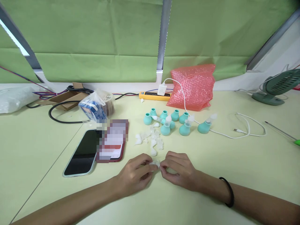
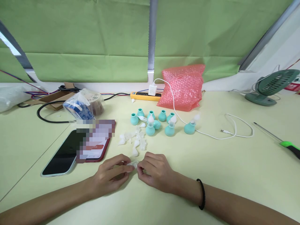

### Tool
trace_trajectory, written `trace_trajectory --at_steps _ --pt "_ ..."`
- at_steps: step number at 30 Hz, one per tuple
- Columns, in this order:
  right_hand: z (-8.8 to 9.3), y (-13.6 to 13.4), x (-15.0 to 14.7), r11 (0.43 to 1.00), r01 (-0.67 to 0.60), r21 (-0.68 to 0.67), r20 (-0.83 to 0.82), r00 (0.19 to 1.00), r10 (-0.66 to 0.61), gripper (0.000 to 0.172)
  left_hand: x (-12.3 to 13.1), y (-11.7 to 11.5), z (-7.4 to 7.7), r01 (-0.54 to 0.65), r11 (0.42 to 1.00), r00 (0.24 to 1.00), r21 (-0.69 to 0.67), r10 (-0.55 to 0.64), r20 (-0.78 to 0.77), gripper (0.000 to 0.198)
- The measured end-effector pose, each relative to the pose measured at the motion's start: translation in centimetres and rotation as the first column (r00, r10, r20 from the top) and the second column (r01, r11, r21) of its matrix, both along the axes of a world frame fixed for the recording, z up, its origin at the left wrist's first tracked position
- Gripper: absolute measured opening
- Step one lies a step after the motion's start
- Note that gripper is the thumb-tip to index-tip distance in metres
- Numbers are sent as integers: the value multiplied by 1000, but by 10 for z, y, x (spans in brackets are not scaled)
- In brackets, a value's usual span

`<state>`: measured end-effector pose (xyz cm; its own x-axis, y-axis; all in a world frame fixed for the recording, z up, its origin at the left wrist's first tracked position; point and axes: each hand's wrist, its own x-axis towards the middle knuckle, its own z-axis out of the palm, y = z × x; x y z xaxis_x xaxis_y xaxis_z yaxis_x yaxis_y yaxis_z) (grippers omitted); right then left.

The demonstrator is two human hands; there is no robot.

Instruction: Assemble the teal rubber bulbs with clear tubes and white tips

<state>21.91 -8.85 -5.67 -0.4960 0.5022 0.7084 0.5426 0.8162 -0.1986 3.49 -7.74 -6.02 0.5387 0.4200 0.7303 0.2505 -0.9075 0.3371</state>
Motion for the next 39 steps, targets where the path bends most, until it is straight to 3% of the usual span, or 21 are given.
trace_trajectory --at_steps 27,39 --pt "0 -1 0 999 33 25 -23 999 -32 11 3 -1 10 32 999 999 -37 -33 -35 14" --pt "-2 -3 -1 999 45 19 -45 998 -44 12 2 -1 7 26 999 999 -36 -27 -33 11"
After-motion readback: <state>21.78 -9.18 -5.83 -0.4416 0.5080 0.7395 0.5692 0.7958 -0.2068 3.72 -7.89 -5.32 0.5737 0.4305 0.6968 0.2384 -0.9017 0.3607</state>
